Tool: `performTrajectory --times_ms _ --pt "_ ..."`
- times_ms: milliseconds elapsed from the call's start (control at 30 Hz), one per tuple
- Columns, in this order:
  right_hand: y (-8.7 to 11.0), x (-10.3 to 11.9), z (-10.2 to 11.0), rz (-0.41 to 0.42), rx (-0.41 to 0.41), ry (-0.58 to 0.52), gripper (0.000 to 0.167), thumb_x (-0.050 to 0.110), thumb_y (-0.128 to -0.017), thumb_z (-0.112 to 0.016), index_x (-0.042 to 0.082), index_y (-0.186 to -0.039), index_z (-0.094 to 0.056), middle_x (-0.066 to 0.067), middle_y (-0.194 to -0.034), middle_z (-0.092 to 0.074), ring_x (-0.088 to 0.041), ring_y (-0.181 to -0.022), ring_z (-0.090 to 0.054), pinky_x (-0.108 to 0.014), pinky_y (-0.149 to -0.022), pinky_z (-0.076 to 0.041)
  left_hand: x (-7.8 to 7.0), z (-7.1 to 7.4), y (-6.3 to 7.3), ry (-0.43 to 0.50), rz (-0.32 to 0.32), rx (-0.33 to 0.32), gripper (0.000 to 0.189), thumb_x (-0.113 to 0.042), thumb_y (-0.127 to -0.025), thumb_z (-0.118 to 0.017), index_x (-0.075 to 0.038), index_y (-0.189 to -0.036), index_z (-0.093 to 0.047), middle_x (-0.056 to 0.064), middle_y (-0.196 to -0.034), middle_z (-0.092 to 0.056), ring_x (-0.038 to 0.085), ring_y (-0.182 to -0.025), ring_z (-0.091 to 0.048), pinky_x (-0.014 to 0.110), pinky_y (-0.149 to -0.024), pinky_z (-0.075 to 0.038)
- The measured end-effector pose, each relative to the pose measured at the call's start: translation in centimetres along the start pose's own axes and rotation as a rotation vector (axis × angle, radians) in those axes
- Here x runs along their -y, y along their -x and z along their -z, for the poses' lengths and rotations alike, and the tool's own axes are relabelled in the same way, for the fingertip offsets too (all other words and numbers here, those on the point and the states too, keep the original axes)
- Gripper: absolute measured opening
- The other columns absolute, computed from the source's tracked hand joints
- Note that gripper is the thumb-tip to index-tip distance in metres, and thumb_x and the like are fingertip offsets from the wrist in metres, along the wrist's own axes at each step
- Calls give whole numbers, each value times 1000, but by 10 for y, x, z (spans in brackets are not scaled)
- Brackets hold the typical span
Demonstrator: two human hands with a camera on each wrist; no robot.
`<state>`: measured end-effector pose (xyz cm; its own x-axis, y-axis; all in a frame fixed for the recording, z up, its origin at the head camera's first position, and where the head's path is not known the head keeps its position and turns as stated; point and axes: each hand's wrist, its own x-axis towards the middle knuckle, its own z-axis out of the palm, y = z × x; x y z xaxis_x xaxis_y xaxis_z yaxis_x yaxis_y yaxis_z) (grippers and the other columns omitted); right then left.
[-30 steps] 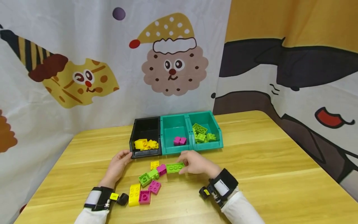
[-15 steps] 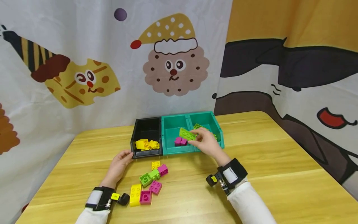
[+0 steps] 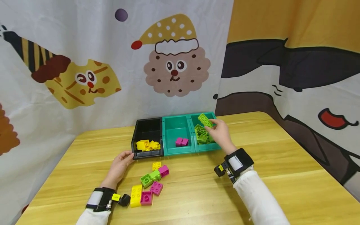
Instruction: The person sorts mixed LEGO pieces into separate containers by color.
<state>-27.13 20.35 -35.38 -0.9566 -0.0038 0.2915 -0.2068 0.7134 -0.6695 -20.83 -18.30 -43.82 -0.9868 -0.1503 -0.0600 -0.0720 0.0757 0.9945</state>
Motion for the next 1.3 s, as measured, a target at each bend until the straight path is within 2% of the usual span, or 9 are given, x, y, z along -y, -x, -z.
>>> performTrajectory --times_ms 167,300,367,500,667,767,867,967,1300 --pt "-5 -7 -2 9 -22 81 45 20 -90 -64 -7 -125 -56 -28 -122 -57 -37 -93 -61 -40 -67 -51 1 0 -1 -4 -6 2 27 -12 -95 -56 8 -113 -54 4 -98 -57 7 -84 -52 16 -76 -48" --pt "-7 -10 -8 50 -37 133 43 18 -88 -66 -10 -120 -58 -29 -114 -61 -33 -79 -64 -38 -62 -51 1 0 0 -1 -3 -4 26 -12 -95 -56 8 -113 -54 3 -97 -56 7 -84 -52 16 -76 -48" --pt "-8 -11 -12 70 -37 152 43 17 -87 -67 -12 -118 -58 -30 -110 -62 -30 -67 -63 -36 -57 -49 0 0 0 1 -4 -4 26 -11 -95 -56 8 -112 -54 2 -96 -56 7 -83 -52 16 -76 -48" --pt "-9 -12 -18 78 -29 182 43 16 -87 -67 -13 -117 -58 -30 -100 -65 -28 -59 -59 -38 -57 -49 0 0 0 1 -6 -4 25 -10 -95 -56 8 -111 -54 3 -96 -56 7 -83 -52 16 -76 -48" --pt "-9 -15 -24 36 -27 210 40 18 -89 -65 -12 -115 -59 -28 -94 -64 -33 -72 -60 -42 -63 -49 3 -1 -1 4 -5 -11 23 -10 -95 -56 7 -110 -55 3 -95 -56 9 -84 -52 17 -76 -48" --pt "-8 -16 -27 24 -42 226 32 17 -88 -66 -11 -103 -60 -27 -89 -63 -34 -74 -59 -42 -64 -47 3 -1 -2 3 -8 -14 24 -11 -95 -57 7 -110 -55 2 -95 -56 9 -84 -52 17 -76 -48" --pt "-8 -15 -29 29 -55 249 23 16 -87 -66 -5 -83 -57 -17 -69 -57 -27 -61 -53 -35 -55 -41 1 -1 -1 5 -4 -12 25 -11 -95 -56 8 -111 -54 2 -96 -56 8 -84 -52 16 -76 -48" --pt "-8 -15 -31 41 -57 270 27 14 -87 -66 1 -70 -50 -7 -57 -45 -21 -53 -44 -28 -50 -32 0 -1 1 7 -4 -6 25 -10 -95 -56 8 -113 -54 2 -96 -56 7 -83 -52 16 -77 -48" --pt "-8 -16 -35 33 -24 309 38 11 -86 -65 8 -59 -39 0 -53 -31 -17 -48 -35 -27 -47 -28 1 -1 0 14 -13 0 26 -10 -95 -55 9 -113 -53 0 -94 -56 5 -82 -53 17 -77 -48"
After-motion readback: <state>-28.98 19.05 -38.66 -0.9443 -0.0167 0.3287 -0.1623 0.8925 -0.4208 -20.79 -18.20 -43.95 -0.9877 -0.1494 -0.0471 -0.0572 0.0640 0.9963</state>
